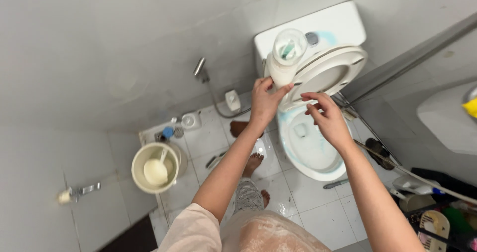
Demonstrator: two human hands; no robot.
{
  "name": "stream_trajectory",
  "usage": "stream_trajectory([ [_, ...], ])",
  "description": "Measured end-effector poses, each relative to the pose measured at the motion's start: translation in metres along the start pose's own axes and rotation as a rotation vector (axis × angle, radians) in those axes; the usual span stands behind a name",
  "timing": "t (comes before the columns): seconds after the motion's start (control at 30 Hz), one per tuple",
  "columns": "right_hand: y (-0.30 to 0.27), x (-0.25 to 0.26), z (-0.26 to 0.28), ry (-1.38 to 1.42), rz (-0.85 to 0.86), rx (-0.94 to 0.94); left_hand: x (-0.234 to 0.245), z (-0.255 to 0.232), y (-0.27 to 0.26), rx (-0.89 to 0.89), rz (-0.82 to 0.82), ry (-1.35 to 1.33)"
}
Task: The person pours liquid from a container onto a toilet tank and seat, lifts the seat, and scrubs the side of the tank with a sponge.
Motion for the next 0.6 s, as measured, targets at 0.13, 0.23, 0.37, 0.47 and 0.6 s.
stream_trajectory([
  [0.13, -0.012, -0.055, -0.049, 0.013, 0.188, 0.061, -0.001, 0.072, -0.051, 0.028, -0.037, -0.011],
  [0.23, -0.017, -0.1, -0.102, 0.008, 0.283, -0.002, -0.01, 0.13, -0.087, 0.075, 0.047, -0.271],
  [0.37, -0.028, -0.151, -0.181, 0.024, 0.328, -0.275, -0.022, 0.215, -0.124, 0.217, -0.028, -0.035],
  [0.47, -0.03, -0.187, -0.232, 0.047, 0.346, -0.398, -0.034, 0.283, -0.139, 0.319, -0.043, -0.067],
  [0.6, -0.016, -0.235, -0.285, 0.031, 0.354, -0.417, -0.047, 0.371, -0.135, 0.4, -0.093, -0.063],
])
Point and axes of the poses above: each hand's wrist, its own y-axis towards the middle knuckle, its own x-axis out of the back of the hand, z = x × y, the point moved 3 cm from there along y, towards the middle knuckle, and after that the axes turned 9 degrees about y, right-handed, at the moved point
